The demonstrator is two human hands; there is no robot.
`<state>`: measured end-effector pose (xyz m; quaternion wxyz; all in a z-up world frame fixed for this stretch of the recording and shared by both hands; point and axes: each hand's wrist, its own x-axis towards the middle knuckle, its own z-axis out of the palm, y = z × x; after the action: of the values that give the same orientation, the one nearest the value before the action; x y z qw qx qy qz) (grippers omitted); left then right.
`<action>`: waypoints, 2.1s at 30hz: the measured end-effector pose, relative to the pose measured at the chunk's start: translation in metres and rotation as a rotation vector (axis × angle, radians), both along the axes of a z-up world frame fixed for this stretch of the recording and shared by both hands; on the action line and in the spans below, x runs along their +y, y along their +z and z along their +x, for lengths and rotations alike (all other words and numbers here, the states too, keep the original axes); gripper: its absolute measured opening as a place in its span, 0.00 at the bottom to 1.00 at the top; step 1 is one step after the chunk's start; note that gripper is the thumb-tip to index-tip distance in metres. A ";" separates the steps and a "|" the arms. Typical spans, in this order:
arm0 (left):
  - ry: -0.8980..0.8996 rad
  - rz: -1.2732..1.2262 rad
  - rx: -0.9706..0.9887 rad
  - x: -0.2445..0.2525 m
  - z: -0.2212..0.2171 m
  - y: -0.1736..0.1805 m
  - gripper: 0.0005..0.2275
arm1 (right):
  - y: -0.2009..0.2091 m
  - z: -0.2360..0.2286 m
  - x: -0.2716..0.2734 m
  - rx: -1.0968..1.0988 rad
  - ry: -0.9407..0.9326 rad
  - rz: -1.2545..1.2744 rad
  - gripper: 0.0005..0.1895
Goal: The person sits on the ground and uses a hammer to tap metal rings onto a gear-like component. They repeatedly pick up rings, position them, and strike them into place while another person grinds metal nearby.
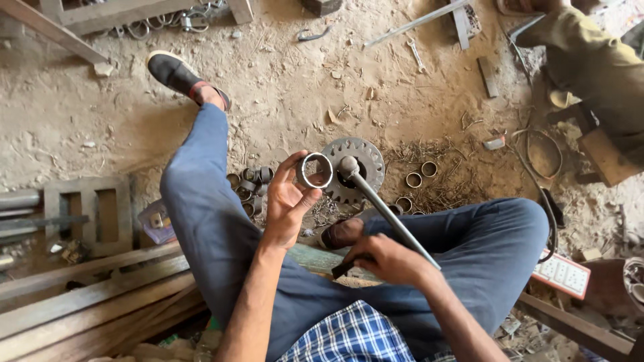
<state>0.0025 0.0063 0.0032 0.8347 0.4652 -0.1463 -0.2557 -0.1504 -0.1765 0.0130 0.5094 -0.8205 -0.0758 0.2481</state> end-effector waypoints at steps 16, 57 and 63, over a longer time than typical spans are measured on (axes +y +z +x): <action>0.002 -0.007 0.013 -0.001 -0.005 -0.003 0.30 | -0.051 0.017 0.039 0.191 0.118 -0.013 0.24; -0.025 -0.035 0.042 -0.004 -0.004 -0.024 0.29 | 0.019 0.015 0.028 -0.336 -0.303 0.008 0.16; -0.190 -0.059 0.078 -0.012 -0.004 -0.021 0.28 | 0.048 0.037 0.003 -0.464 -0.668 -0.192 0.18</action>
<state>-0.0020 -0.0061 -0.0175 0.8251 0.4141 -0.1646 -0.3473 -0.1134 -0.1738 0.0614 0.4523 -0.8779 0.1052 -0.1164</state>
